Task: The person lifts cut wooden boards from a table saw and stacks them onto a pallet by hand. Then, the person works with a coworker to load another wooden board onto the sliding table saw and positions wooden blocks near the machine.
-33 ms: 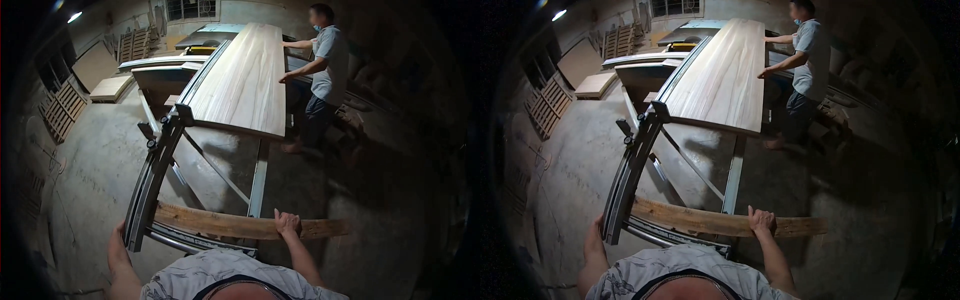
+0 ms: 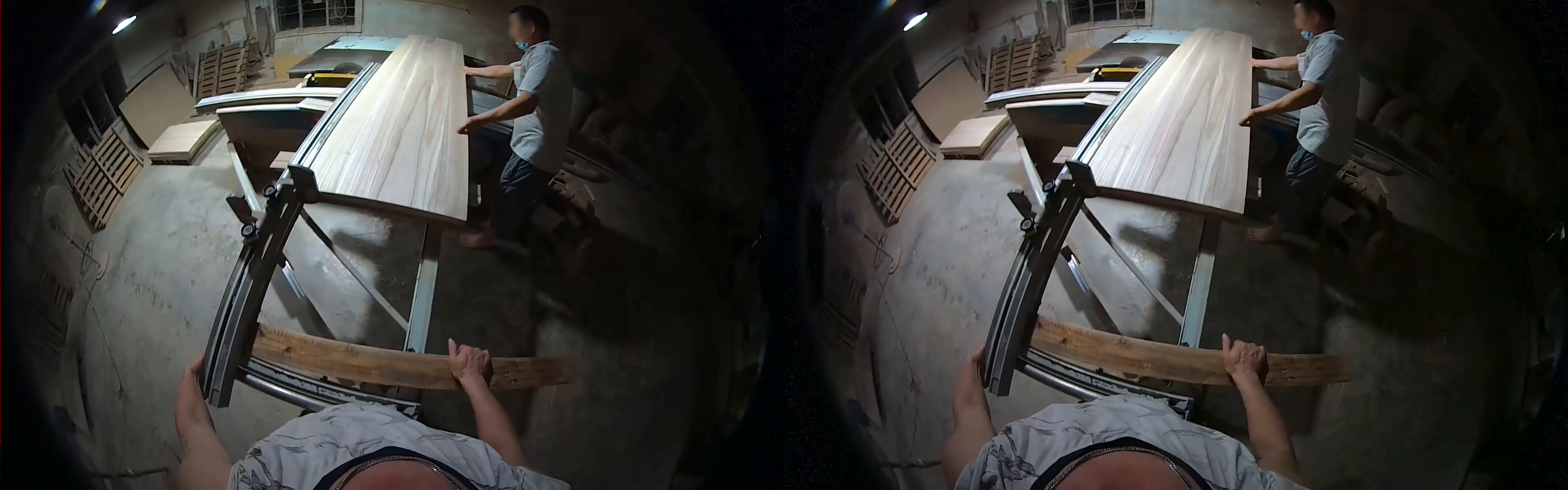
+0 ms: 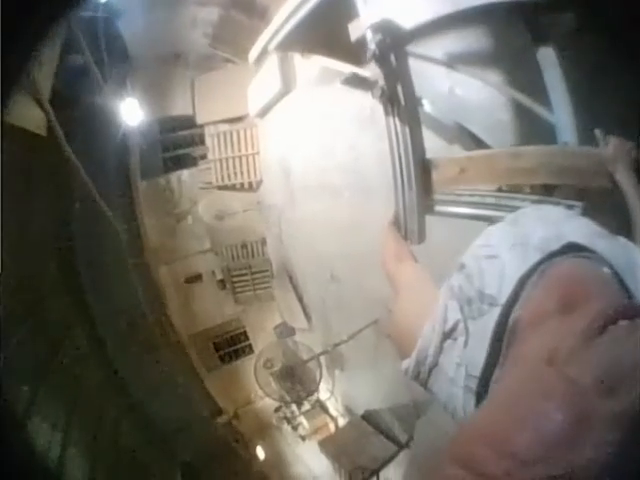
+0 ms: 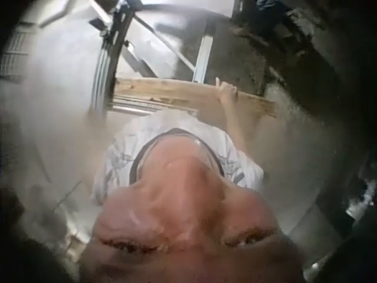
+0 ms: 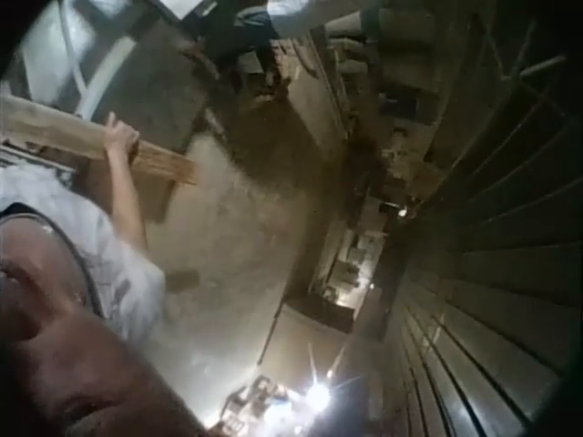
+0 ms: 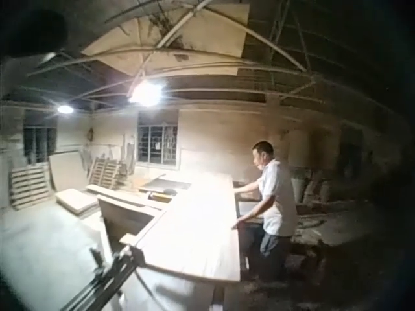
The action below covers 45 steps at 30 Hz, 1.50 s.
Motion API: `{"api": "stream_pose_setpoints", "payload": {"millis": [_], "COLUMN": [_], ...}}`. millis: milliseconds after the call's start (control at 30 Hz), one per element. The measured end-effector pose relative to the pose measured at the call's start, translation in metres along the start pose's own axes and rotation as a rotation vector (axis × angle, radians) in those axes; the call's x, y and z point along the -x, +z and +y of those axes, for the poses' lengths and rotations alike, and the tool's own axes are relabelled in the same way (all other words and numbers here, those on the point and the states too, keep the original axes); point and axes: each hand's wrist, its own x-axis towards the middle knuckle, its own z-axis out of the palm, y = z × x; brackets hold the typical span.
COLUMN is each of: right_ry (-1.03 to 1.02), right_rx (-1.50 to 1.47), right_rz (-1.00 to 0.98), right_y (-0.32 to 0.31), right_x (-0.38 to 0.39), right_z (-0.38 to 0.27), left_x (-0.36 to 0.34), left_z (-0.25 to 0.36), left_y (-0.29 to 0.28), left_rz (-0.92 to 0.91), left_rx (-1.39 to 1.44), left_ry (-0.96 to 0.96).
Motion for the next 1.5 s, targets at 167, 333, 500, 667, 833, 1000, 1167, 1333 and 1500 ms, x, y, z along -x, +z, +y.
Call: {"api": "stream_pose_setpoints", "payload": {"millis": [167,333,500,667,833,1000,1167,1333,1500], "right_ry": [0.056,0.075,0.033,0.055,0.109,0.085,0.04,0.202,0.19], "right_rx": [-0.047,-0.104,-0.091,-0.082,-0.104,-0.179,-0.208,-0.206,-0.19], "right_rz": [-0.057,-0.027,-0.016,-0.02,0.044,0.201,0.187,0.083,0.163], "right_y": [0.012,0.009,0.022,0.017,0.01,0.001,0.004,-0.019,0.018], "right_x": [0.051,0.062,0.035,0.035,0.046,0.042,0.041,0.07,0.093], "right_z": [0.004,0.003,0.003,-0.008,-0.001,-0.017,-0.036,-0.037,-0.002], "left_x": [0.012,0.018,0.032,0.028,0.02,0.013,-0.001,0.017,0.046], "left_z": [-0.023,-0.008,-0.007,0.0,0.009,0.002,-0.039,-0.02,-0.012], "left_y": [-0.01,-0.006,0.002,-0.007,0.015,0.018,-0.005,0.011,0.021], "left_rz": [-0.094,-0.211,-0.308,-0.389,-0.493,-0.446,-0.4,-0.55,-0.529], "left_rx": [0.007,-0.06,-0.121,-0.101,-0.073,0.294,0.333,0.407,0.418], "left_ry": [-0.048,-0.127,-0.212,-0.287,-0.296,-0.234,-0.184,-0.059,0.045]}}
